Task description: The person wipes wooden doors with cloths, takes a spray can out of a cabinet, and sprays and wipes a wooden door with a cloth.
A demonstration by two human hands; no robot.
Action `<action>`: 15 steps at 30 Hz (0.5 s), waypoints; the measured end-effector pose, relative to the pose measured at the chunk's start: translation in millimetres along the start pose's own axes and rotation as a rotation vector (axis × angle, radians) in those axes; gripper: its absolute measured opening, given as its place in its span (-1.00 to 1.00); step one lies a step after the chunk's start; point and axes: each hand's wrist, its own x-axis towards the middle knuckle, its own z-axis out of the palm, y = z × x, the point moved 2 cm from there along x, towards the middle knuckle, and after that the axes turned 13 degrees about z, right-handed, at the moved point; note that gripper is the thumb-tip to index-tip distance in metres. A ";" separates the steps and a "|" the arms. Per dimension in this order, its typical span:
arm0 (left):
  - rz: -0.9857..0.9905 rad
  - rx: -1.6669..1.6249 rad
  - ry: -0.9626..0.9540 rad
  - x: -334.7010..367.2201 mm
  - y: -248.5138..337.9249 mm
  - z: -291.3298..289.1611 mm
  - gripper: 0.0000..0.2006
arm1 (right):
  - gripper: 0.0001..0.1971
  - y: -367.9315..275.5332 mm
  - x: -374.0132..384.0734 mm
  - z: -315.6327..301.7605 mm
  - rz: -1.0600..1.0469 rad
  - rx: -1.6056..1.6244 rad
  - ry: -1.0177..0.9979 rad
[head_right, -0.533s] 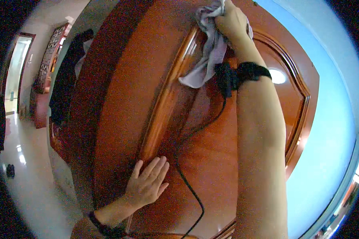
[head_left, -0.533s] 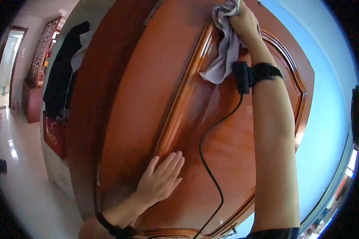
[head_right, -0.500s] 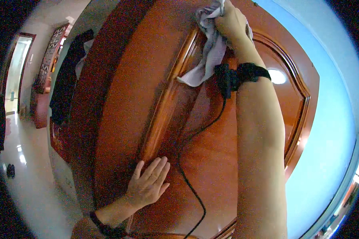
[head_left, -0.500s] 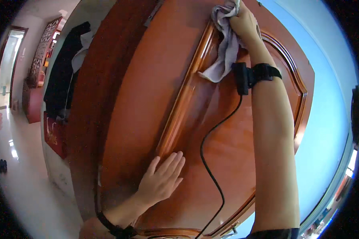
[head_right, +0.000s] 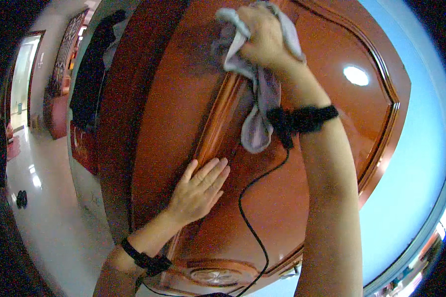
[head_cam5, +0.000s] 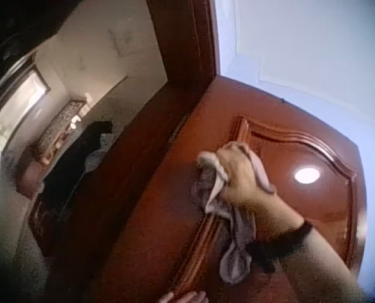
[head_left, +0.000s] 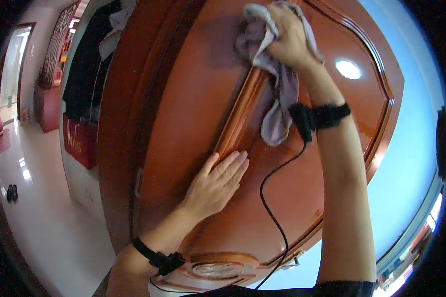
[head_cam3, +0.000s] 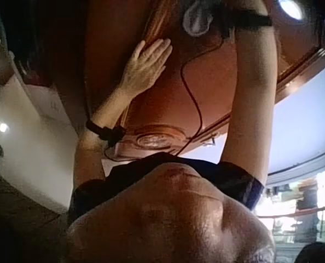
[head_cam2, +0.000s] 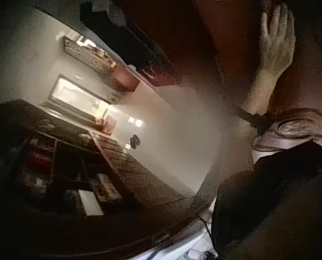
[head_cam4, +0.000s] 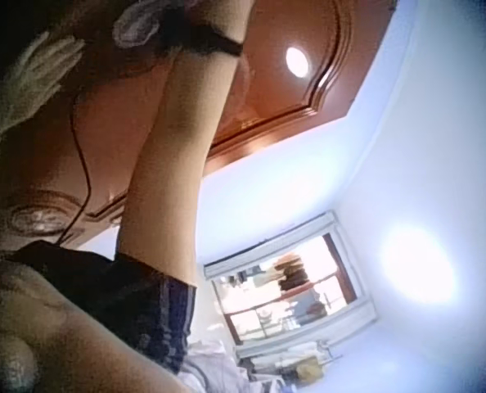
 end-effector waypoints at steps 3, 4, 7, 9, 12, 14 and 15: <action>-0.055 0.008 -0.024 -44.7 -2.3 -30.6 -0.46 | -0.62 -83.7 -53.6 12.4 -0.010 0.205 -0.070; -0.065 0.010 -0.043 -64.8 -0.2 -39.1 -0.46 | -0.64 -106.2 -77.3 24.3 0.049 0.250 -0.152; -0.274 -0.035 -0.080 -116.0 16.8 -66.9 -0.54 | -0.65 -172.9 -145.5 38.1 0.125 0.329 -0.289; -0.399 -0.021 -0.150 -151.7 33.2 -97.2 -0.55 | -0.71 -217.4 -167.1 30.8 0.098 0.399 -0.306; -0.529 0.038 -0.179 -190.4 61.4 -135.3 -0.57 | -0.75 -259.2 -200.8 27.1 0.014 0.505 -0.451; -0.617 0.074 -0.172 -202.7 88.7 -147.5 -0.59 | -0.78 -245.3 -222.2 26.0 -0.023 0.531 -0.447; -0.699 0.105 -0.191 -215.1 98.5 -164.8 -0.60 | -0.83 -234.3 -216.1 26.4 0.060 0.618 -0.352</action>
